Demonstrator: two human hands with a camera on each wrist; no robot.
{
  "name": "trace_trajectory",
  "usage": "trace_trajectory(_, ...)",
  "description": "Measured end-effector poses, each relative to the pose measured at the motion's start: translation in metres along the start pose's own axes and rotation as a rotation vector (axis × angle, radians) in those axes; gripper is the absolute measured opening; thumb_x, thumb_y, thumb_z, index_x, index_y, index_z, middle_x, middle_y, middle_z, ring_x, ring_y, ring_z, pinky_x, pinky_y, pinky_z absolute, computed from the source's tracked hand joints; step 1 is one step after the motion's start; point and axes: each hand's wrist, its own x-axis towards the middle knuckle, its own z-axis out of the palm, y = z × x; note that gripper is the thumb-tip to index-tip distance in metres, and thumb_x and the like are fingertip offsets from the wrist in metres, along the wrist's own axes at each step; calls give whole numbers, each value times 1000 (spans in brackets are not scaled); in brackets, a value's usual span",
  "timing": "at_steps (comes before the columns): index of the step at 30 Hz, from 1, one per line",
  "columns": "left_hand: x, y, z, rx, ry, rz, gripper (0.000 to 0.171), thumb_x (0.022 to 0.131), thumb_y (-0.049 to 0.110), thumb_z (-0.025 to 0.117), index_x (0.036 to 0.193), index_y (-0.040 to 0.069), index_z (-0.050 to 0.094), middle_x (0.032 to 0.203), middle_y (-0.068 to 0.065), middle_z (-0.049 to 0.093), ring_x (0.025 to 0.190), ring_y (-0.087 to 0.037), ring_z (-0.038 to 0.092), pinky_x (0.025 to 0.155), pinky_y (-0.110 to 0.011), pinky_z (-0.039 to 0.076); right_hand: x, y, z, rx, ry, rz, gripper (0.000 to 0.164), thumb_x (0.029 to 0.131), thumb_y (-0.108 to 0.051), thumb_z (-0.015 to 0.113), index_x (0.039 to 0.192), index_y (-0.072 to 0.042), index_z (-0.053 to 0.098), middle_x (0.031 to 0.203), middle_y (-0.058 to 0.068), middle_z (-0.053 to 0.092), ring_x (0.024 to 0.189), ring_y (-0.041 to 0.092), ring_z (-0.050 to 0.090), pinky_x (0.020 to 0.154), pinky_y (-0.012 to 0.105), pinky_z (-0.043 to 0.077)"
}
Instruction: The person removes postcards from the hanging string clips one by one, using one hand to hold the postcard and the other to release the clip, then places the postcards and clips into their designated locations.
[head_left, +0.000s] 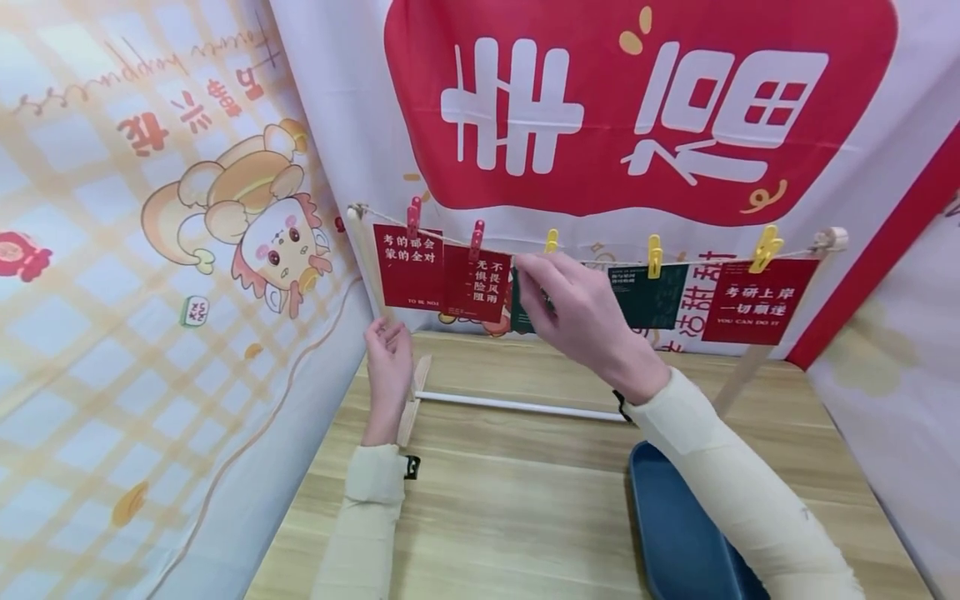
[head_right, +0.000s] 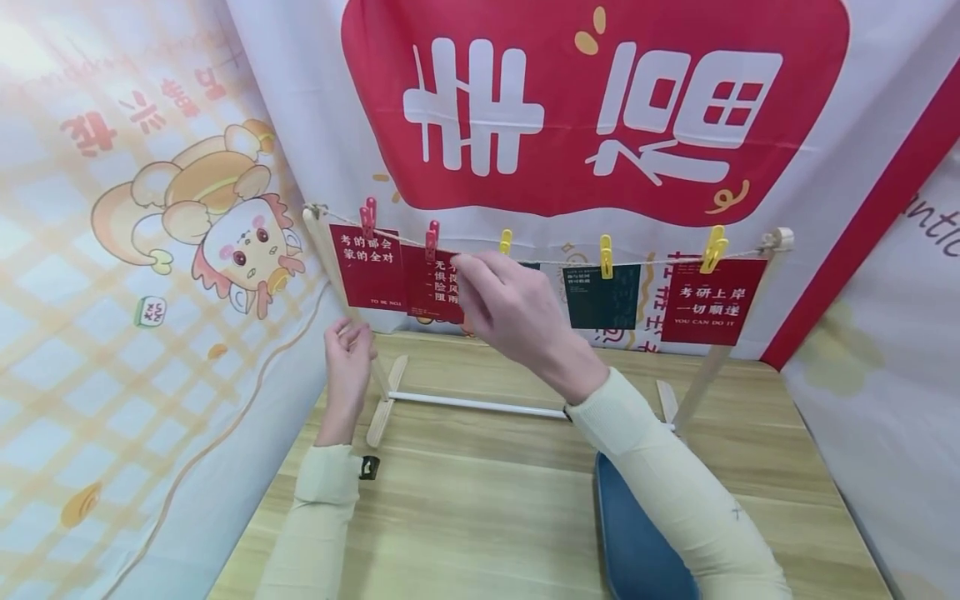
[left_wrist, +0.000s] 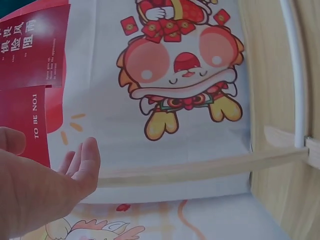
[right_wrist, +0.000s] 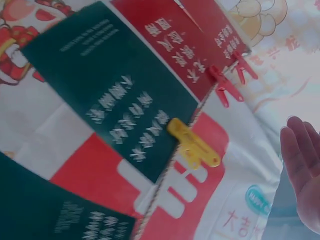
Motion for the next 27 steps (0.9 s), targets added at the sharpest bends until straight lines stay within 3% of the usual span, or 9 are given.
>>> trace_trajectory(8, 8, 14, 0, -214, 75, -88, 58, 99, 23, 55, 147, 15, 23, 138, -7, 52, 109, -16, 57, 96, -34, 48, 58, -7, 17, -29, -131, -54, 40, 90, -25, 69, 124, -6, 60, 119, 10, 67, 106, 21, 65, 88, 33, 58)
trace_trajectory(14, 12, 17, 1, -309, 88, -136, 60, 98, 23, 58, 147, 17, 24, 142, -7, 50, 121, -19, 56, 104, -41, 46, 95, 1, 36, -83, -329, 47, 53, 88, -32, 71, 133, -8, 55, 127, 8, 63, 110, 20, 62, 94, 33, 55)
trace_trajectory(19, 14, 20, 4, -366, 75, -115, 62, 99, 23, 58, 147, 18, 20, 143, -6, 47, 131, -21, 50, 102, -35, 45, 118, 11, 53, -144, -526, 157, 61, 89, -36, 69, 139, -11, 48, 128, 6, 62, 109, 19, 61, 99, 33, 53)
trace_trajectory(23, 15, 23, 7, -417, 99, -96, 60, 99, 21, 57, 147, 19, 19, 131, -4, 48, 125, -21, 52, 100, -32, 43, 131, 17, 64, -163, -635, 210, 60, 91, -38, 65, 141, -11, 45, 124, 4, 64, 104, 17, 62, 97, 31, 53)
trace_trajectory(27, 17, 23, 7, -439, 147, -96, 53, 101, 19, 51, 146, 19, 22, 116, -1, 47, 117, -22, 56, 98, -32, 44, 139, 20, 72, -156, -675, 234, 56, 92, -39, 63, 138, -11, 46, 119, 3, 66, 100, 16, 64, 94, 30, 55)
